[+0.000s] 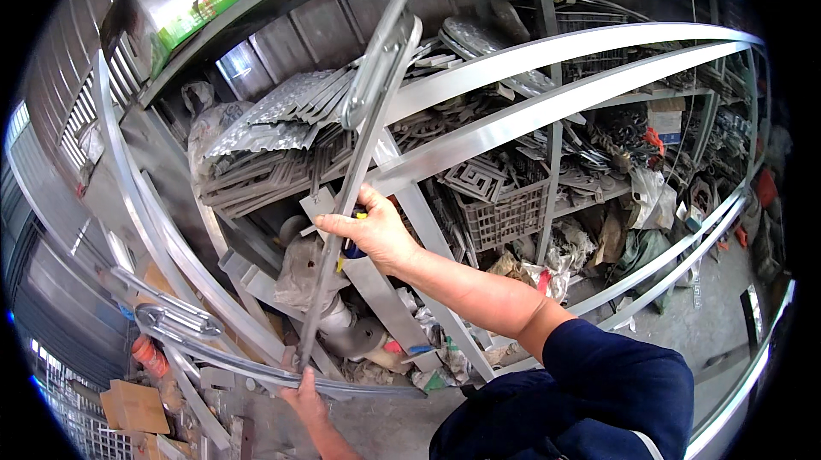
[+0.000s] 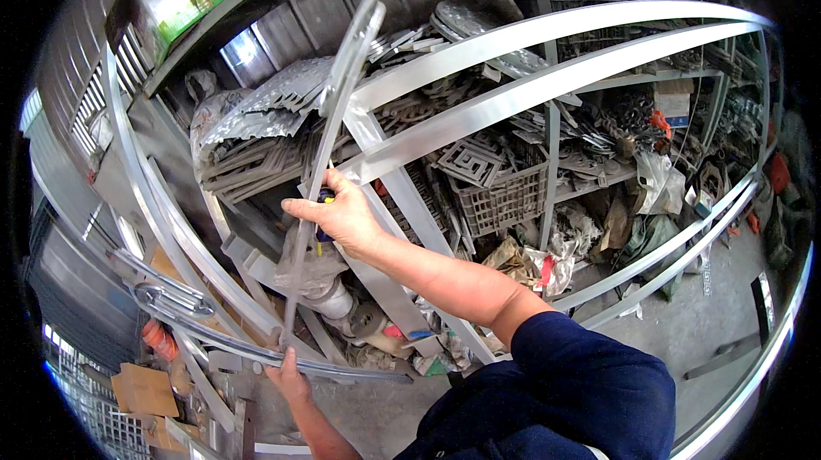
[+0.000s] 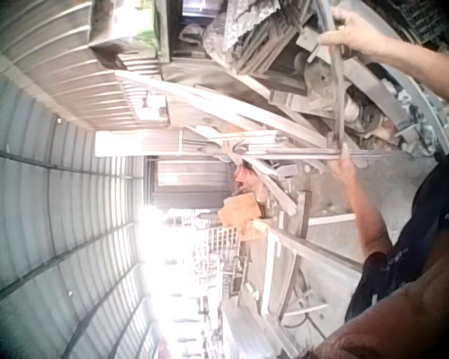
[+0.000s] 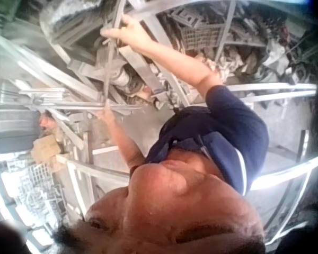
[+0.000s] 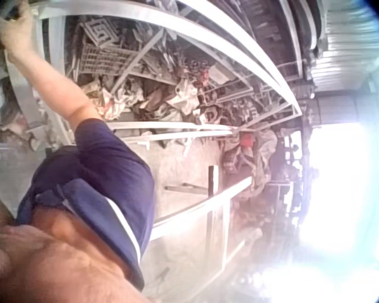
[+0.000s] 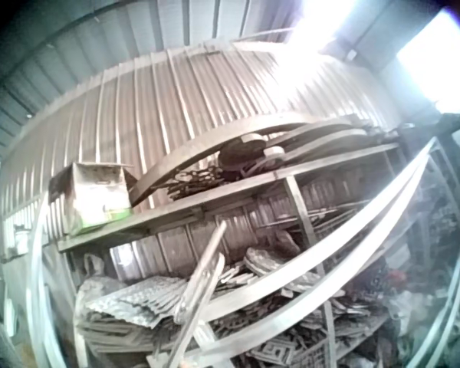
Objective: The person sorts through a pile of metal profiles and decorative pieces in a cluttered storage area. They repeatedly pick up items, measure them with a tape measure, and place them on the floor or back into the pile.
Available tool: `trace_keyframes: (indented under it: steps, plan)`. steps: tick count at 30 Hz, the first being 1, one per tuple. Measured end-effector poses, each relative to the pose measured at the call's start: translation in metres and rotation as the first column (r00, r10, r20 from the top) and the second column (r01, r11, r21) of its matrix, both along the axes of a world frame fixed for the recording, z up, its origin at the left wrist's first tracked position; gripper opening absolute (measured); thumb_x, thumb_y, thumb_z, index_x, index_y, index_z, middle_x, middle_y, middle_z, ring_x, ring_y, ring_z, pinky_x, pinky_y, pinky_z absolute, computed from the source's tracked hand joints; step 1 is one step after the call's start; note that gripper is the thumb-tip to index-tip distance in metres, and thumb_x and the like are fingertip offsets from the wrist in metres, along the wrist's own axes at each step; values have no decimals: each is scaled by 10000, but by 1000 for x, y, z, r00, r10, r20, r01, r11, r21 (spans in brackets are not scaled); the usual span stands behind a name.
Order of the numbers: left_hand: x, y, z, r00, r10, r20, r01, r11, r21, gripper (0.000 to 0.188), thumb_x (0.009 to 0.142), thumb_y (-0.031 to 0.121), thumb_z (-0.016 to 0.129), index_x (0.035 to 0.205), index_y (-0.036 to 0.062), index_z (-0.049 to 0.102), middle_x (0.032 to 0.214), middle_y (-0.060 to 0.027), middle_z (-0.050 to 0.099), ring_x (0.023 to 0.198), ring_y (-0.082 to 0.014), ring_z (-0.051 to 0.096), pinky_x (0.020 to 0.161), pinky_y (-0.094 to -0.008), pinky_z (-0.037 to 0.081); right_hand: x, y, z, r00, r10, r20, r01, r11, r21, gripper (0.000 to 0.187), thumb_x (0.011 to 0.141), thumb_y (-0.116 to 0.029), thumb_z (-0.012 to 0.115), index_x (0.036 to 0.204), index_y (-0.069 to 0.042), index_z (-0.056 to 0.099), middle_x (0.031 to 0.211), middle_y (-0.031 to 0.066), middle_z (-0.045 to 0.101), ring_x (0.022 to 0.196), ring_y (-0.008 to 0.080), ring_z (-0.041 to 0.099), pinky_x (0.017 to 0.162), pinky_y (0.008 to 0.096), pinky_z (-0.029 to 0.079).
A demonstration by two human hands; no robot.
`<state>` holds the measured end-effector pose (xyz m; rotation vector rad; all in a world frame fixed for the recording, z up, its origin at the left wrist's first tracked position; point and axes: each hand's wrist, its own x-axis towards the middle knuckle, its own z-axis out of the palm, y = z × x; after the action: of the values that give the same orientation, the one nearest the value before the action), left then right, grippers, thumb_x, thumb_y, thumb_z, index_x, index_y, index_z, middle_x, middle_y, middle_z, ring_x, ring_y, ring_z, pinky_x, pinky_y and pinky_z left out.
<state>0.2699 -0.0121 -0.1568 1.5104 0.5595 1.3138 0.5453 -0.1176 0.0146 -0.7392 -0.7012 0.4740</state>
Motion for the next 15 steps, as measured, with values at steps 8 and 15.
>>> trace_keyframes:
  steps: [8, 15]
  plan:
    - [-3, 8, 16, 983, 161, -84, -172, 974, -149, 453, 827, -3, 660, 1223, -77, 453, 1082, -161, 576, 890, -206, 603, 787, -321, 508, 12, 5, -18, 992, 61, 113, -57, 998, -39, 414, 788, -311, 836, 1000, -45, 601, 883, 0, 591, 827, 81, 535, 738, 248, 462]
    - [7, -5, 23, 990, 86, -114, -114, 958, -265, 543, 829, 2, 657, 1296, -63, 389, 999, -161, 613, 744, -196, 642, 589, -312, 545, 17, -7, -4, 936, -149, 320, 238, 936, -259, 421, 767, -299, 854, 988, -32, 616, 853, 18, 589, 809, 63, 544, 699, 259, 474]
